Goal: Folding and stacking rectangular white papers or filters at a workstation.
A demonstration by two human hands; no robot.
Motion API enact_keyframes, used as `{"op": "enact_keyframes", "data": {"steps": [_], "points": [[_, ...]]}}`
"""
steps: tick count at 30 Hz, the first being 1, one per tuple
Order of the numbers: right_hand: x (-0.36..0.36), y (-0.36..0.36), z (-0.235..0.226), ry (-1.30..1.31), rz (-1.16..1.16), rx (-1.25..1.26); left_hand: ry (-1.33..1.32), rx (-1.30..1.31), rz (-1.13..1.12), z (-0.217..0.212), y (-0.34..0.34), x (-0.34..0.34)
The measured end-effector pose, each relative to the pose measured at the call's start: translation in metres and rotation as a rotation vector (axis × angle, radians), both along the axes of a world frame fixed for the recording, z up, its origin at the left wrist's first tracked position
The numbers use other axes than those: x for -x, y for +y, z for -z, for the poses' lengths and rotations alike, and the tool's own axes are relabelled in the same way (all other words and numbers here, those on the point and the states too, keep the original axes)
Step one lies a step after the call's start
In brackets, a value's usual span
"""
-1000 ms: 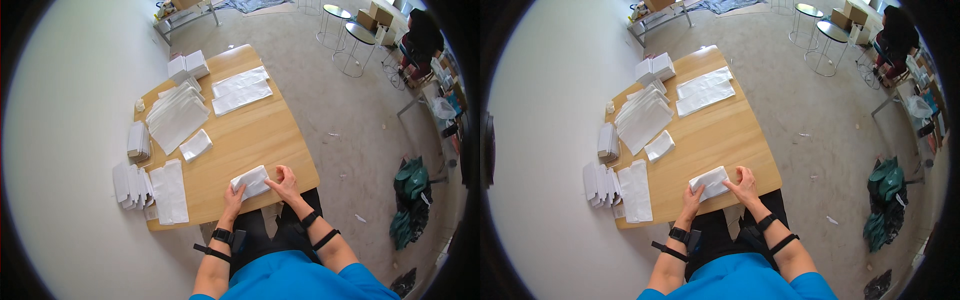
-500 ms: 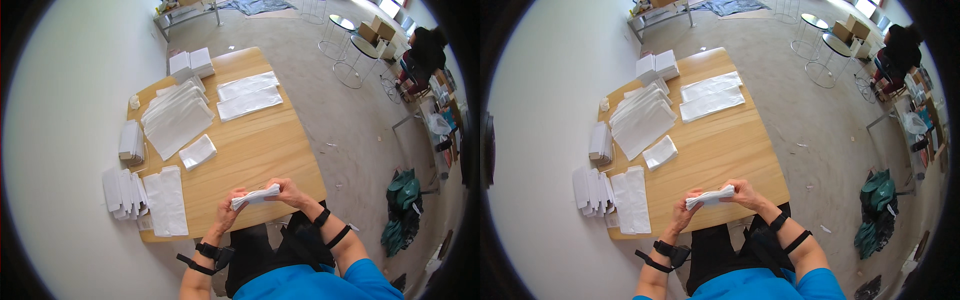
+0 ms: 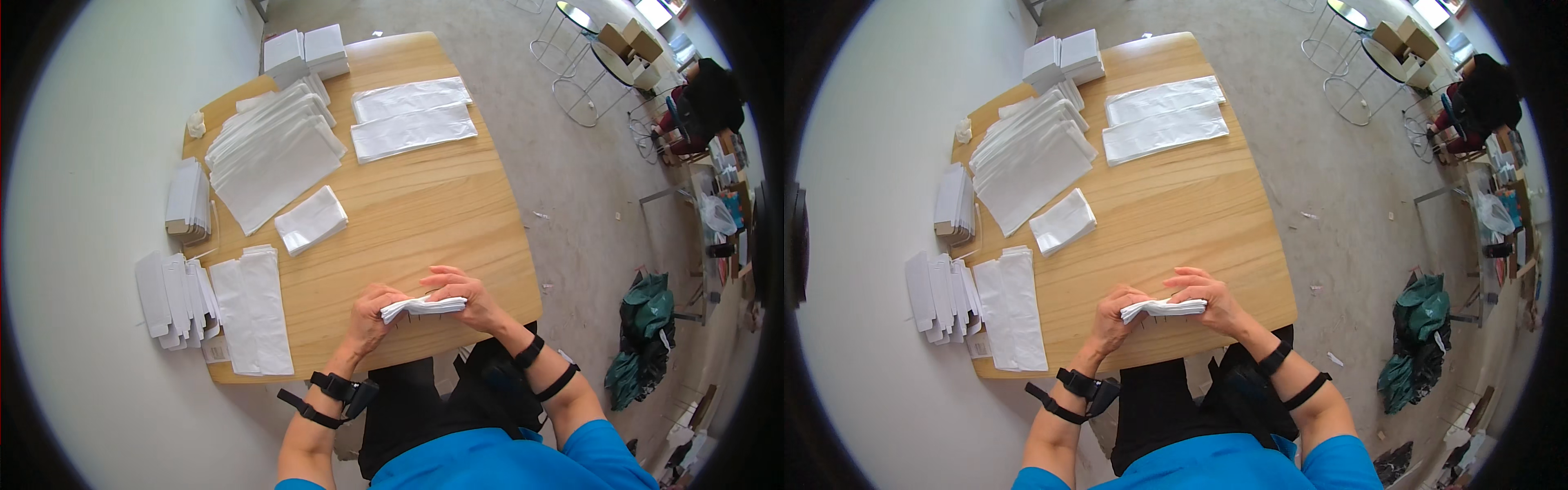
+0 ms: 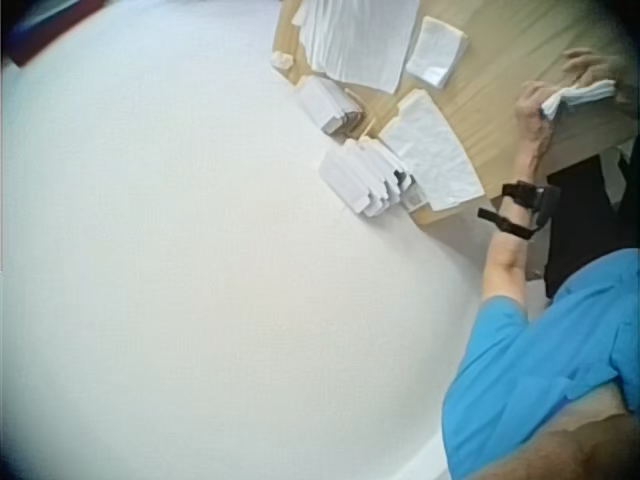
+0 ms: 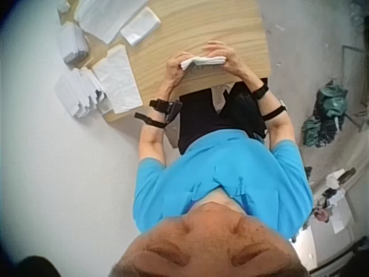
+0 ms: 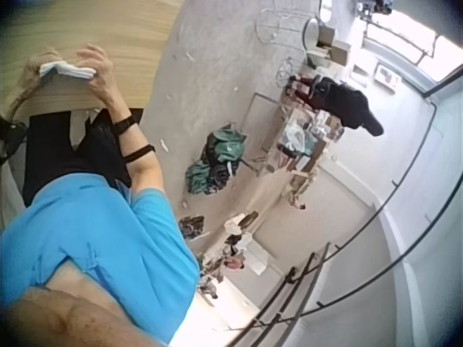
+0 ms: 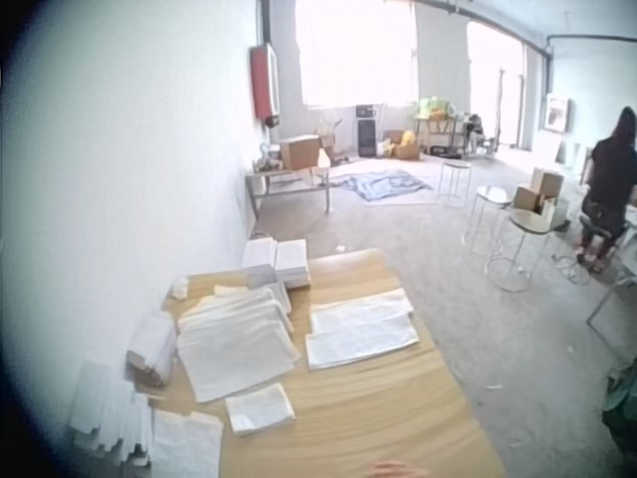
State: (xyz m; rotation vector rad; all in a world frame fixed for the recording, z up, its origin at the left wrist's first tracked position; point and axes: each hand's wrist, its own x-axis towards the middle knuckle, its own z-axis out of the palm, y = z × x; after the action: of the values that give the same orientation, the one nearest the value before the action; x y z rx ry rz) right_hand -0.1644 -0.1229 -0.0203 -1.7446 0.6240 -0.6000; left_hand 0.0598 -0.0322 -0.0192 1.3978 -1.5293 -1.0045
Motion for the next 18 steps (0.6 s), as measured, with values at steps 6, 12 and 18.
{"op": "enact_keyframes", "data": {"steps": [6,12,18], "points": [[0.018,0.028,-0.076,0.229,0.002,-0.782,0.712,-0.714,-0.062,-0.069,0.025,0.017],[0.038,0.083,-0.114,-0.076,0.402,-1.17,0.895,-0.768,-0.148,-0.103,0.068,0.023],[0.05,0.123,-0.142,-0.146,0.279,0.005,0.677,-0.355,-0.215,-0.146,0.101,0.06]]}}
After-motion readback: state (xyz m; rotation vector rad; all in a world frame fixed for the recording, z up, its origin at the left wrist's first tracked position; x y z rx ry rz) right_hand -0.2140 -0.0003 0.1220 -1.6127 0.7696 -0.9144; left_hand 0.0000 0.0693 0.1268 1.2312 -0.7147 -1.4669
